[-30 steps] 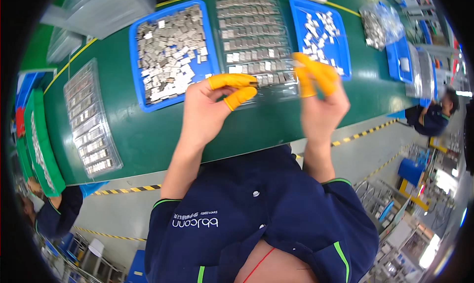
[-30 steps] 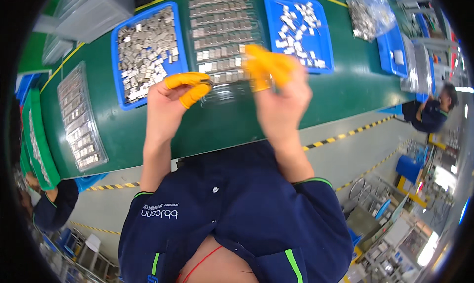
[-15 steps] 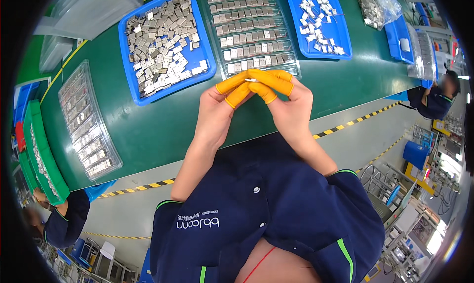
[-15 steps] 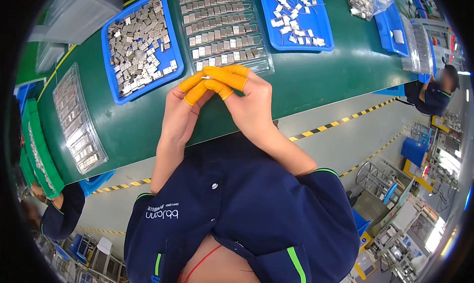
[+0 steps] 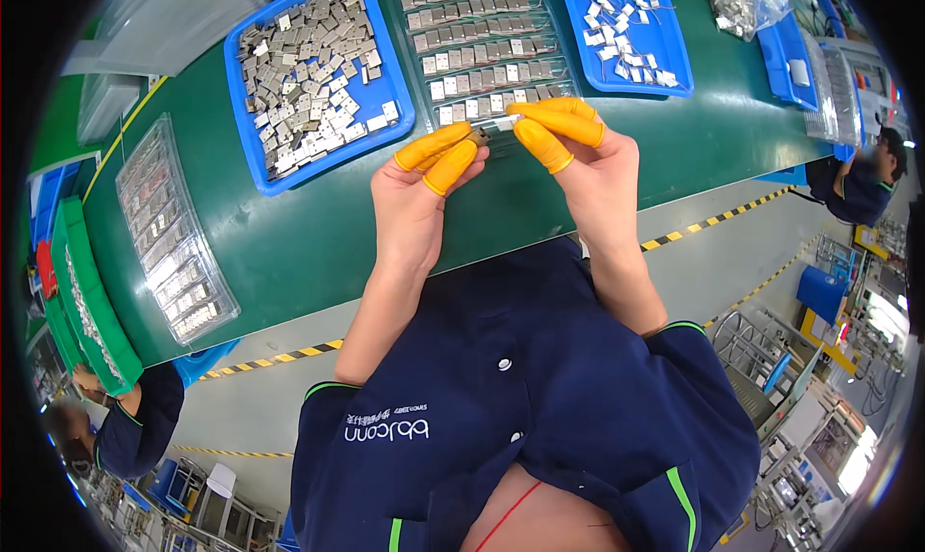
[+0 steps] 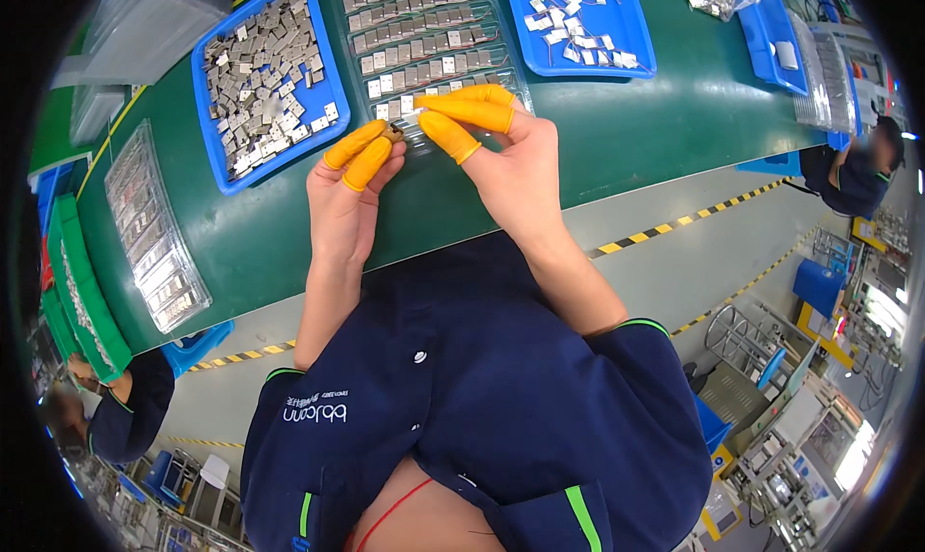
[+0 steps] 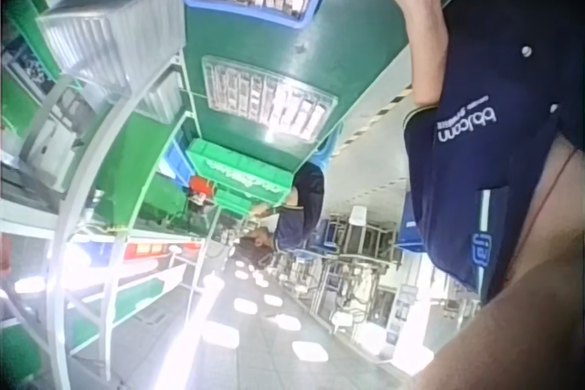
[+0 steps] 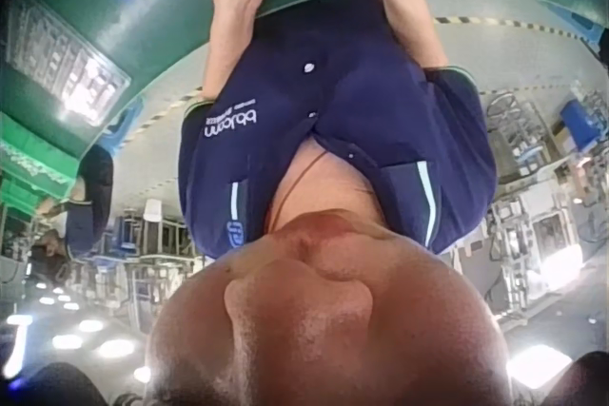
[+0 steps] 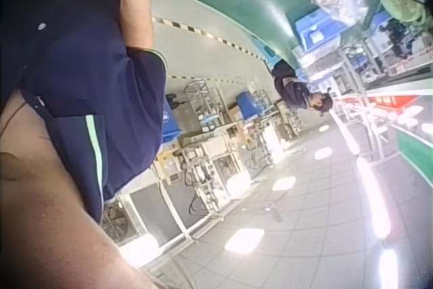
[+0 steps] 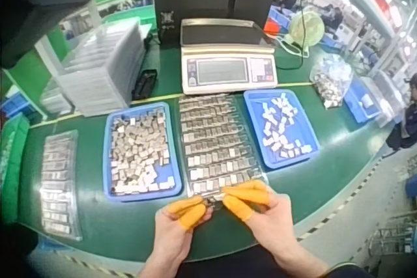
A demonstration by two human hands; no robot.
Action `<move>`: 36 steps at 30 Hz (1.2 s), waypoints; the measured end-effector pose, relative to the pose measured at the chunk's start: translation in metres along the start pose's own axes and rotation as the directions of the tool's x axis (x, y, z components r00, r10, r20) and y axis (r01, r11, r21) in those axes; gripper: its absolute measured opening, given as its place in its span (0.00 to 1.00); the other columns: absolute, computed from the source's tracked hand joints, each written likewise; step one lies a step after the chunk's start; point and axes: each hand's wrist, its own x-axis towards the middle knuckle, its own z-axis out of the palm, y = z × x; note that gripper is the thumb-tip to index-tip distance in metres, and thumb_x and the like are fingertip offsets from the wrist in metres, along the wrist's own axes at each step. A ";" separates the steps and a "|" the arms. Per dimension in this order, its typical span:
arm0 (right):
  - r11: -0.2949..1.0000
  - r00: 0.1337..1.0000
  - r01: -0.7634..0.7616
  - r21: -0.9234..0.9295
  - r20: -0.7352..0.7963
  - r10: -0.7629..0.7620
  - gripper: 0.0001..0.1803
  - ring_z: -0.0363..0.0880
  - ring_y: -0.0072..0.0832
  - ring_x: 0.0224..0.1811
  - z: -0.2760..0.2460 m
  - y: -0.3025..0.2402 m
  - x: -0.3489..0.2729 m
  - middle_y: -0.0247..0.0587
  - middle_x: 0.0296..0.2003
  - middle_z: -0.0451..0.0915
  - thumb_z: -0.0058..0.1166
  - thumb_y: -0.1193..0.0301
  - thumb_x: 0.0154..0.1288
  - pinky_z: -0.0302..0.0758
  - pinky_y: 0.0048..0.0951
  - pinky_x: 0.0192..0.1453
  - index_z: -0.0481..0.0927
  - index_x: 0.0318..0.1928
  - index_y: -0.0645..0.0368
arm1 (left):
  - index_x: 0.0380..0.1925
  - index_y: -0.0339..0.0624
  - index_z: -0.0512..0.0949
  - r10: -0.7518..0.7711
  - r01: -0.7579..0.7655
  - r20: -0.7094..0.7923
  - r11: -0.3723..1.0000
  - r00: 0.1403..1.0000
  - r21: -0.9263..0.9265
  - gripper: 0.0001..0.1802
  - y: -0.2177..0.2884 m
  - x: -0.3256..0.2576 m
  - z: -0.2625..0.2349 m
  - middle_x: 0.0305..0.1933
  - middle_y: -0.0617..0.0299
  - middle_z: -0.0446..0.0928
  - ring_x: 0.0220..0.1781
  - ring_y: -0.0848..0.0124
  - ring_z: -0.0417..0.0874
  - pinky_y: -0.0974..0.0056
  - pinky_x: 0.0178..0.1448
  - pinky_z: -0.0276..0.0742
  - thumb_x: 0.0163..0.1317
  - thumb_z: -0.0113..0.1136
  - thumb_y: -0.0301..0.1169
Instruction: The person picks small silver metal components and white plastic pieces from blue trays on a green workbench. They join the two parts together by hand and place the assembled units into a clear plastic tray. The process is repeated continuously throughout the clip.
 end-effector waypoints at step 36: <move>0.912 0.837 -0.407 0.061 0.425 0.345 0.09 0.77 0.22 0.36 -0.020 0.015 -0.007 0.37 0.34 0.80 0.65 0.80 0.46 0.72 0.23 0.43 0.83 0.31 0.64 | 0.38 0.27 0.78 -0.147 0.071 0.181 0.926 0.972 0.372 0.11 0.014 -0.016 -0.015 0.36 0.51 0.81 0.37 0.66 0.83 0.65 0.46 0.80 0.52 0.61 0.17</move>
